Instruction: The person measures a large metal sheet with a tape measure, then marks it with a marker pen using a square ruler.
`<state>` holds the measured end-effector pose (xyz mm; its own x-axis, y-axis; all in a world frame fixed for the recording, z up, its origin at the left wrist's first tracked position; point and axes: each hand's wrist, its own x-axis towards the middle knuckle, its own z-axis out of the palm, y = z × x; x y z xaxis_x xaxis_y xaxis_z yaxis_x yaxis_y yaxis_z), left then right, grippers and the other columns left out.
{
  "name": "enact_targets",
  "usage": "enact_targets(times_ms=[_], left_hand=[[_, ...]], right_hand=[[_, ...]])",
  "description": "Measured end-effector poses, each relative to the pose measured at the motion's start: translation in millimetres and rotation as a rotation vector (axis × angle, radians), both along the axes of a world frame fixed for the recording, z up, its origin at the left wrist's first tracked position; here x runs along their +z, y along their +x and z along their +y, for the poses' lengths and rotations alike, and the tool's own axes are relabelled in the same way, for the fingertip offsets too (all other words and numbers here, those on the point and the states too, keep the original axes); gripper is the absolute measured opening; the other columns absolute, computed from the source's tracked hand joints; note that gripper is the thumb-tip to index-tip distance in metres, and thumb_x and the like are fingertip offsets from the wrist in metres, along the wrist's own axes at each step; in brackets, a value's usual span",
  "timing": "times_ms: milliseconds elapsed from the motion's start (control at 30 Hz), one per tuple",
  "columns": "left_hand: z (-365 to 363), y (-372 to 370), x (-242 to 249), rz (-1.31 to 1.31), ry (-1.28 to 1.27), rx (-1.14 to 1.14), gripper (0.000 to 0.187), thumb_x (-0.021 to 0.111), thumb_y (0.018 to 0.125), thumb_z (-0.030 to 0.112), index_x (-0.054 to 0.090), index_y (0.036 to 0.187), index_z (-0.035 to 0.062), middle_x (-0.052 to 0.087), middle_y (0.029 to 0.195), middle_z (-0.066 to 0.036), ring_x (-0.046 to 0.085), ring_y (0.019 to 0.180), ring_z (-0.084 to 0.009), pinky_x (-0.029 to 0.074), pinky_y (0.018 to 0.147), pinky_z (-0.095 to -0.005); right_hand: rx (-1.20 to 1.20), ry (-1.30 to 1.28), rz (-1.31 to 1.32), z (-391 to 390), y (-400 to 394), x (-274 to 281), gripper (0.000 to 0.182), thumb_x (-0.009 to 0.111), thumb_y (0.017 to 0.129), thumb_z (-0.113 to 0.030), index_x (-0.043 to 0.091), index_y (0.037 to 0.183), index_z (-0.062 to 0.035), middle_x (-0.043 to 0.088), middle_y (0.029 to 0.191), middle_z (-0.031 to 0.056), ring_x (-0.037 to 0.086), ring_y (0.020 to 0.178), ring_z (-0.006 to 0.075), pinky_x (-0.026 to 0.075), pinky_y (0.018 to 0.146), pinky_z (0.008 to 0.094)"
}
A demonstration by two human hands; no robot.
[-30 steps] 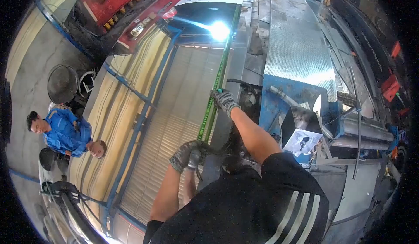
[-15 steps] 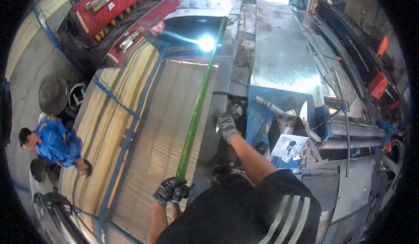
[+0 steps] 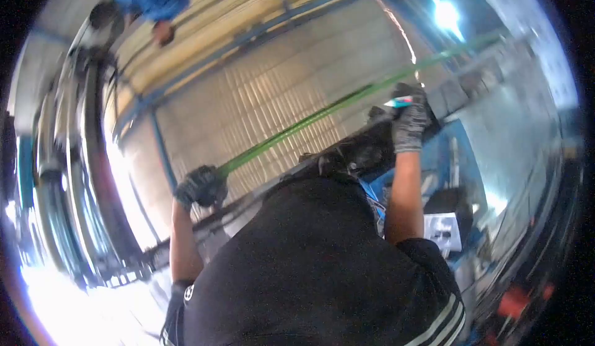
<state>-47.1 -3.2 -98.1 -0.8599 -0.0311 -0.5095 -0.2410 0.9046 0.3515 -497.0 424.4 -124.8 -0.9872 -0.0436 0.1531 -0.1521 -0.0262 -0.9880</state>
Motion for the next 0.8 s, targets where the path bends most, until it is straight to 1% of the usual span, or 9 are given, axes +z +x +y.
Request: enact_targets(times_ms=[67,133,233,300,433,533,667,767,800], left_hand=[[9,17,42,0.096,-0.187,0.024,0.016,0.059,0.094,0.021,0.073,0.092,0.0151,0.071,0.085,-0.008,0.069,0.074,-0.0225,0.055,0.063,-0.0373],[11,42,51,0.437,-0.260,0.105,0.009,0.072,0.074,0.027,0.074,0.080,0.0196,0.068,0.073,-0.011,0.069,0.071,-0.0349,0.056,0.065,-0.0490],[52,80,33,0.395,-0.348,0.280,0.013,0.073,0.073,0.027,0.075,0.083,0.0180,0.072,0.080,-0.010,0.070,0.074,-0.0347,0.058,0.070,-0.0491],[60,75,48,-0.113,-0.409,0.137,0.021,0.073,0.076,0.031,0.075,0.089,0.0148,0.073,0.086,-0.014,0.072,0.081,-0.0350,0.059,0.076,-0.0461],[85,87,71,-0.030,-0.529,0.100,0.030,0.072,0.080,0.036,0.074,0.095,0.0105,0.074,0.094,-0.018,0.073,0.091,-0.0356,0.058,0.083,-0.0445],[72,133,48,-0.107,-0.484,0.823,0.037,0.072,0.087,0.040,0.071,0.104,0.0066,0.075,0.106,-0.018,0.072,0.104,-0.0351,0.056,0.091,-0.0443],[81,155,61,-0.018,-0.362,0.762,0.042,0.069,0.077,0.016,0.065,0.118,0.0166,0.069,0.100,-0.015,0.069,0.096,-0.0380,0.057,0.086,-0.0487],[76,180,60,-0.108,-0.424,0.890,0.037,0.068,0.077,0.017,0.065,0.115,0.0158,0.068,0.098,-0.016,0.069,0.096,-0.0384,0.057,0.085,-0.0495],[93,161,89,-0.140,-0.630,0.562,0.034,0.067,0.079,0.018,0.064,0.113,0.0147,0.068,0.098,-0.018,0.068,0.097,-0.0389,0.057,0.084,-0.0494]], right_hand=[[0.042,-0.305,-0.360,-28,11,33,0.044,0.059,0.100,-0.056,0.072,0.109,-0.0144,0.071,0.084,-0.0004,0.063,0.064,0.0120,0.045,0.049,0.0244],[0.160,-0.345,-0.409,-43,8,39,0.045,0.059,0.100,-0.056,0.072,0.108,-0.0134,0.070,0.083,0.0003,0.060,0.060,0.0123,0.045,0.048,0.0253],[0.305,-0.347,-0.455,-9,-12,19,0.046,0.059,0.101,-0.055,0.073,0.108,-0.0110,0.071,0.083,0.0005,0.060,0.058,0.0128,0.044,0.047,0.0272],[0.395,-0.317,-0.333,-1,-20,7,0.047,0.059,0.102,-0.051,0.073,0.113,-0.0081,0.071,0.084,0.0040,0.060,0.060,0.0129,0.049,0.055,0.0275],[0.359,-0.261,-0.383,-3,-26,4,0.041,0.058,0.103,-0.047,0.072,0.111,-0.0090,0.070,0.086,0.0025,0.062,0.067,0.0133,0.048,0.056,0.0280],[0.300,-0.227,-0.351,-10,-23,12,0.041,0.056,0.104,-0.046,0.071,0.114,-0.0085,0.070,0.088,0.0023,0.062,0.069,0.0139,0.048,0.057,0.0291],[0.276,-0.118,-0.248,-5,-22,8,0.030,0.060,0.101,-0.039,0.071,0.108,-0.0110,0.071,0.096,0.0060,0.068,0.081,0.0186,0.056,0.068,0.0324],[0.245,-0.162,-0.333,-12,-5,30,0.025,0.061,0.098,-0.034,0.069,0.105,-0.0104,0.070,0.092,0.0057,0.068,0.079,0.0198,0.057,0.068,0.0334],[0.268,-0.156,-0.274,-11,-16,16,0.025,0.061,0.097,-0.032,0.069,0.104,-0.0090,0.069,0.089,0.0059,0.068,0.077,0.0207,0.058,0.066,0.0342]])
